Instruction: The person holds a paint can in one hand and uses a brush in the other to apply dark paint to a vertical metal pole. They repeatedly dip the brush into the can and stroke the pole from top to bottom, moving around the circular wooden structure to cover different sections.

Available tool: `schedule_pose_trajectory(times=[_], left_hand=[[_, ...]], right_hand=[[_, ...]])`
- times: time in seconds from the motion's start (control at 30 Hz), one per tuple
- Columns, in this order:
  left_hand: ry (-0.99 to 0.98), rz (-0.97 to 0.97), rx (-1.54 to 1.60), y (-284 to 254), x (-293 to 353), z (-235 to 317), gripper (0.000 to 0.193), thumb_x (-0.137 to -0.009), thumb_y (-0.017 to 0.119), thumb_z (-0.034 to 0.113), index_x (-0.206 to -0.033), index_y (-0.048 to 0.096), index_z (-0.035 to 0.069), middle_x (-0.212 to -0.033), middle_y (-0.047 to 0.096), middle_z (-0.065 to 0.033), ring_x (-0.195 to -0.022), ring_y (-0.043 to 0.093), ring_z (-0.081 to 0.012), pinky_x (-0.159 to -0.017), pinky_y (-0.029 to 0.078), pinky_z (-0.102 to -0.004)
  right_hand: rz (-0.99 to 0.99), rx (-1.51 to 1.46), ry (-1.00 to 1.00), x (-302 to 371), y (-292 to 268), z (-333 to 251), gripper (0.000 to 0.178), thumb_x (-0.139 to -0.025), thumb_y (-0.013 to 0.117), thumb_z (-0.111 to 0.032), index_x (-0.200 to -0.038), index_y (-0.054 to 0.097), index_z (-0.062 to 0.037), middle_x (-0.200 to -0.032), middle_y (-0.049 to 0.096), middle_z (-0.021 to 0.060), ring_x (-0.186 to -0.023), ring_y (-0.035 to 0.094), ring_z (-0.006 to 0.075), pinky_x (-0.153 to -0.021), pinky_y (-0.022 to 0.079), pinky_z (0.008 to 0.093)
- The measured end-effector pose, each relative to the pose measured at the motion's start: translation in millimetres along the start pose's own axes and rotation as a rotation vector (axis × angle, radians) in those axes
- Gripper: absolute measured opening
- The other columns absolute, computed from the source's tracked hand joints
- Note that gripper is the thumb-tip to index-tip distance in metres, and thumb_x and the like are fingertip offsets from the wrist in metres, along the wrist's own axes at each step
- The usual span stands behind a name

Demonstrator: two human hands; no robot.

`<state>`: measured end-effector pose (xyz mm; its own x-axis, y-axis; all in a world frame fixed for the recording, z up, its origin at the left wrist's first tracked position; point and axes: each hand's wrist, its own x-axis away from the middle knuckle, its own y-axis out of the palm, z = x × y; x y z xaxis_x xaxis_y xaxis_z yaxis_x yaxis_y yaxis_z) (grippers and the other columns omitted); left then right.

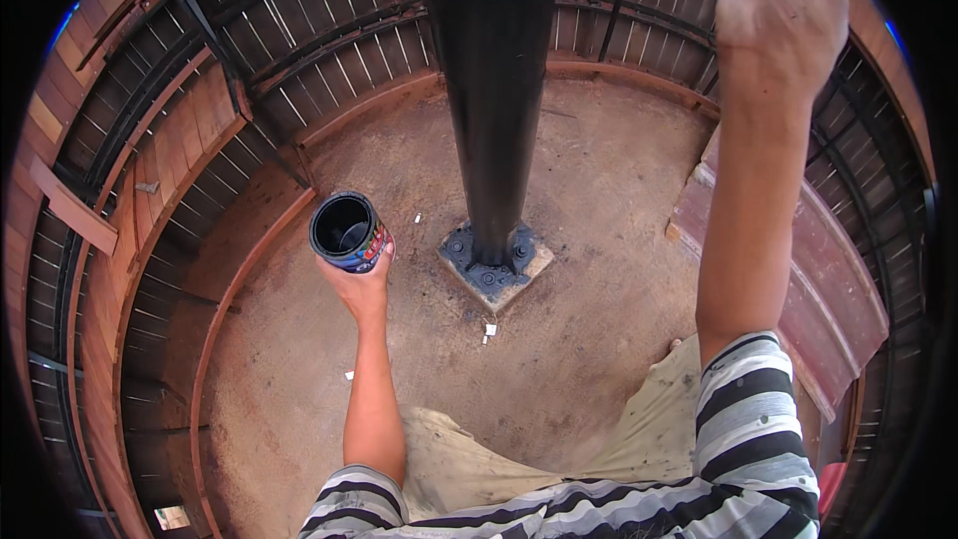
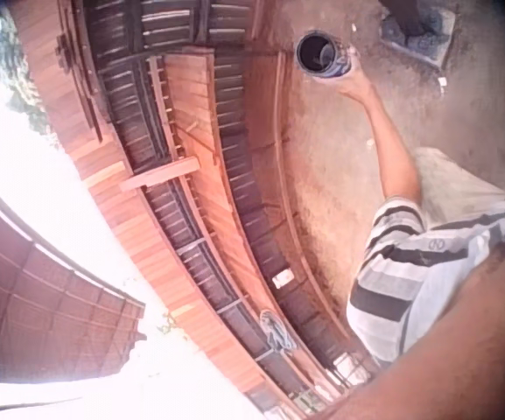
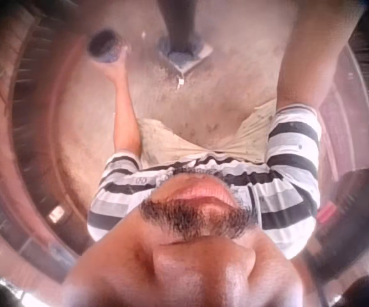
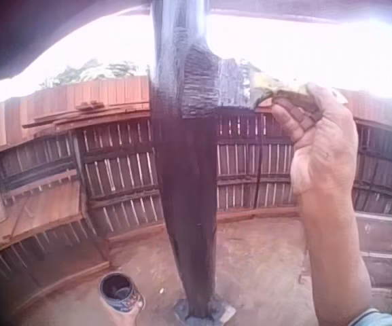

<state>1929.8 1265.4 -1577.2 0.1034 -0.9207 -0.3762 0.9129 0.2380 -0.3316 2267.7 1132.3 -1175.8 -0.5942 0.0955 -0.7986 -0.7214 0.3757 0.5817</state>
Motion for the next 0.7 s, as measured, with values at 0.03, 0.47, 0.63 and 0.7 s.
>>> schedule_pose_trajectory(times=[0.03, 0.47, 0.63, 0.7], left_hand=[[0.012, 0.016, -0.016, -1.0, 0.3, 6.4, 0.114, -0.069, 0.104, 0.031, -0.159, 0.04, 0.002, -0.152, 0.057, -0.0214, -0.142, 0.057, -0.0364, -0.121, 0.042, -0.0469], [-0.116, 0.448, -0.269, 0.6, 37.6, 149.9, 0.106, -0.073, 0.104, 0.038, -0.152, 0.046, -0.001, -0.145, 0.061, -0.0214, -0.135, 0.062, -0.0323, -0.119, 0.046, -0.0447], [-0.156, 0.479, -0.332, -1.2, 95.4, 188.8, 0.106, -0.073, 0.104, 0.036, -0.153, 0.045, -0.001, -0.147, 0.061, -0.0209, -0.137, 0.061, -0.0317, -0.12, 0.045, -0.045], [-0.173, 0.471, -0.333, 2.4, 126.4, 205.7, 0.107, -0.073, 0.104, 0.035, -0.155, 0.044, 0.0, -0.148, 0.061, -0.0208, -0.137, 0.061, -0.0318, -0.12, 0.045, -0.0446]], right_hand=[[0.063, -0.11, 0.257, 17.2, -36.3, 15.5, 0.012, -0.106, 0.068, -0.004, -0.111, 0.07, 0.0069, -0.109, 0.078, 0.0188, -0.094, 0.081, 0.0305, -0.086, 0.069, 0.0412], [0.071, 0.747, 1.276, 328.9, -289.8, 64.4, 0.024, -0.102, 0.079, -0.024, -0.1, 0.07, -0.0017, -0.077, 0.074, 0.0113, -0.066, 0.077, 0.0206, -0.062, 0.057, 0.0357], [-0.191, 0.439, 0.976, 128.4, -142.1, 75.8, 0.025, -0.1, 0.078, -0.025, -0.098, 0.071, -0.0013, -0.075, 0.076, 0.0109, -0.065, 0.079, 0.0224, -0.065, 0.06, 0.0379], [-0.243, 0.191, 0.893, 31.4, -80.1, 76.9, 0.021, -0.102, 0.075, -0.016, -0.102, 0.07, 0.005, -0.086, 0.076, 0.0102, -0.067, 0.077, 0.0157, -0.058, 0.064, 0.0281]])
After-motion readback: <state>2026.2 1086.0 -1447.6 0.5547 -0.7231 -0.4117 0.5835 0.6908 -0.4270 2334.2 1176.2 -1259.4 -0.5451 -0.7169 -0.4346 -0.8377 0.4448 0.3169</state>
